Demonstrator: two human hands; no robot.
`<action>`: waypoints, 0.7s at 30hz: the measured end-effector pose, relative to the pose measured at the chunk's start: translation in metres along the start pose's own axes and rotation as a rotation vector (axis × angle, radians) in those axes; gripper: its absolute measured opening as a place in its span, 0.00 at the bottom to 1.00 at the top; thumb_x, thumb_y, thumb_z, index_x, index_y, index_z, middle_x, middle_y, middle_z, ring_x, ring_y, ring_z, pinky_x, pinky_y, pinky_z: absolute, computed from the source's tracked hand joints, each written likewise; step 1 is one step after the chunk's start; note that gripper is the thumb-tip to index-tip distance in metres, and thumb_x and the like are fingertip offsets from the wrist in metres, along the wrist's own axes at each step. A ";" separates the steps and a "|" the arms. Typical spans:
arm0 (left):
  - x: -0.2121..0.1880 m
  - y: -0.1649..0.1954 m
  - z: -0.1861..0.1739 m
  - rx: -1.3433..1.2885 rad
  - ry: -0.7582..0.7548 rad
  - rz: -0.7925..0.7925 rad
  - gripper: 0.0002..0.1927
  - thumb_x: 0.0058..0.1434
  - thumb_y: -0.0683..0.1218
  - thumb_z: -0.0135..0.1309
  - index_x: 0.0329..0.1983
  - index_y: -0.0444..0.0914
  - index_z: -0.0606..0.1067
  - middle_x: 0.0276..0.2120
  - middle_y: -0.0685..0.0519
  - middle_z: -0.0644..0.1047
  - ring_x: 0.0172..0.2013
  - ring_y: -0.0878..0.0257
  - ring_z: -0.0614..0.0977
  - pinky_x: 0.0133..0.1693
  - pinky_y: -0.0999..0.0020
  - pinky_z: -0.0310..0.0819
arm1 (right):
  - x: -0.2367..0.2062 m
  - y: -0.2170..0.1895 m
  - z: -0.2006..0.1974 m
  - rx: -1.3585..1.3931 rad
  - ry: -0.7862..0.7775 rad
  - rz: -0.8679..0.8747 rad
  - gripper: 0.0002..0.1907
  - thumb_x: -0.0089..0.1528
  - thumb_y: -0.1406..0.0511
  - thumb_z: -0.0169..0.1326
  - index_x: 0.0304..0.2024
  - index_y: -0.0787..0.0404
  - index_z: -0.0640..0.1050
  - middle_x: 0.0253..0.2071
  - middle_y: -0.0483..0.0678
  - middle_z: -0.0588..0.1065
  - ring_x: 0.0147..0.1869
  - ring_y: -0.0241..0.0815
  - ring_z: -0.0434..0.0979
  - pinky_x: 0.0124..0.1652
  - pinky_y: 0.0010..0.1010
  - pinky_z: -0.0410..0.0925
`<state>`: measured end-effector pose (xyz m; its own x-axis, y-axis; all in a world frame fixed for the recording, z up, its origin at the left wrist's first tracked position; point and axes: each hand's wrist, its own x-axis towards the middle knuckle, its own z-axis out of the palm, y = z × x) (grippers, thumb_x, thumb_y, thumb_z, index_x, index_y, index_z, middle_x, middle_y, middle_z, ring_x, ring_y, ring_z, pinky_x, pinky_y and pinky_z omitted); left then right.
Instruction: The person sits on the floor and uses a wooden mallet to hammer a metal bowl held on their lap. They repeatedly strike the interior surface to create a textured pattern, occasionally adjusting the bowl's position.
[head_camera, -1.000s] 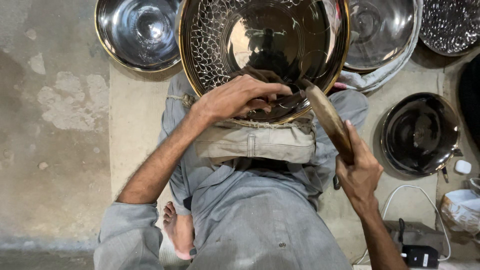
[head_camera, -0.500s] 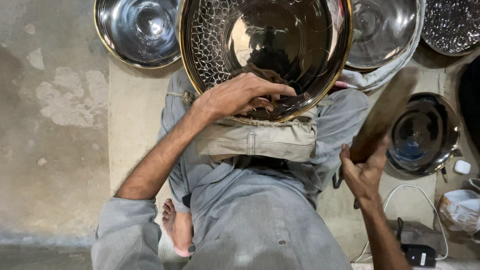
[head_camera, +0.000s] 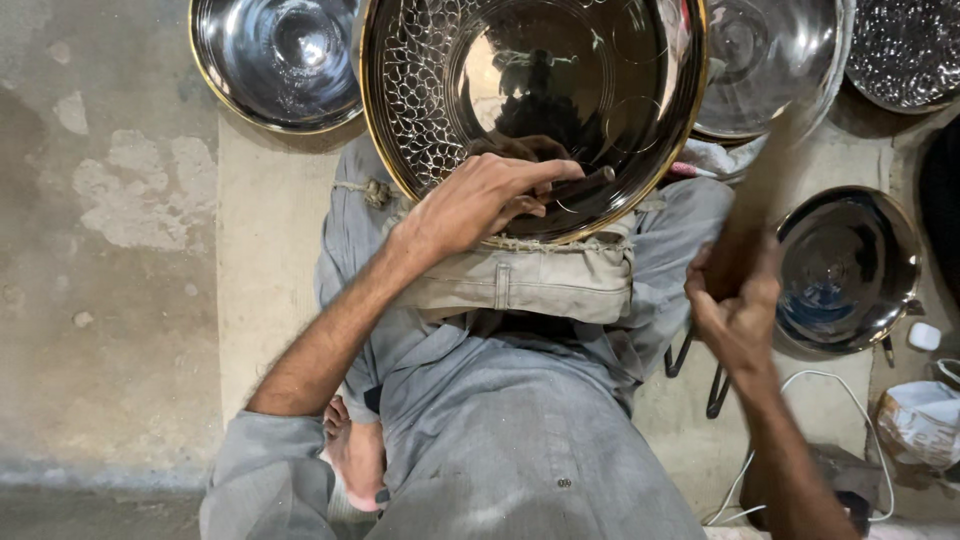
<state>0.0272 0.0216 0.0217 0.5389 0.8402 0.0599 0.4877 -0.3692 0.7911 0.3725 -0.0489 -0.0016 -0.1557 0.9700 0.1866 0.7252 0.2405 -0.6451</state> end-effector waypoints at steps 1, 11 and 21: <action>-0.001 0.001 0.001 0.025 0.004 -0.035 0.30 0.60 0.40 0.61 0.66 0.45 0.70 0.43 0.49 0.84 0.42 0.54 0.86 0.47 0.57 0.80 | 0.008 0.000 -0.005 -0.168 -0.104 0.012 0.34 0.67 0.74 0.59 0.74 0.54 0.65 0.46 0.54 0.78 0.43 0.45 0.80 0.41 0.35 0.75; -0.015 0.008 0.015 -0.048 0.296 -0.075 0.29 0.61 0.38 0.61 0.66 0.41 0.69 0.40 0.46 0.83 0.40 0.55 0.86 0.43 0.60 0.82 | 0.071 -0.034 -0.041 -0.487 -0.274 -0.089 0.41 0.61 0.72 0.64 0.75 0.47 0.68 0.50 0.53 0.81 0.42 0.48 0.82 0.43 0.38 0.76; -0.026 0.012 0.035 -0.116 0.551 -0.190 0.29 0.62 0.36 0.60 0.67 0.40 0.68 0.39 0.44 0.84 0.41 0.56 0.88 0.43 0.60 0.84 | 0.127 -0.042 -0.051 -0.430 -0.241 -0.269 0.37 0.67 0.65 0.65 0.75 0.42 0.65 0.55 0.51 0.79 0.43 0.44 0.81 0.44 0.35 0.76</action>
<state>0.0433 -0.0184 0.0079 -0.0016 0.9812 0.1930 0.4463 -0.1720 0.8782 0.3563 0.0621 0.0874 -0.4854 0.8691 0.0958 0.8391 0.4938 -0.2284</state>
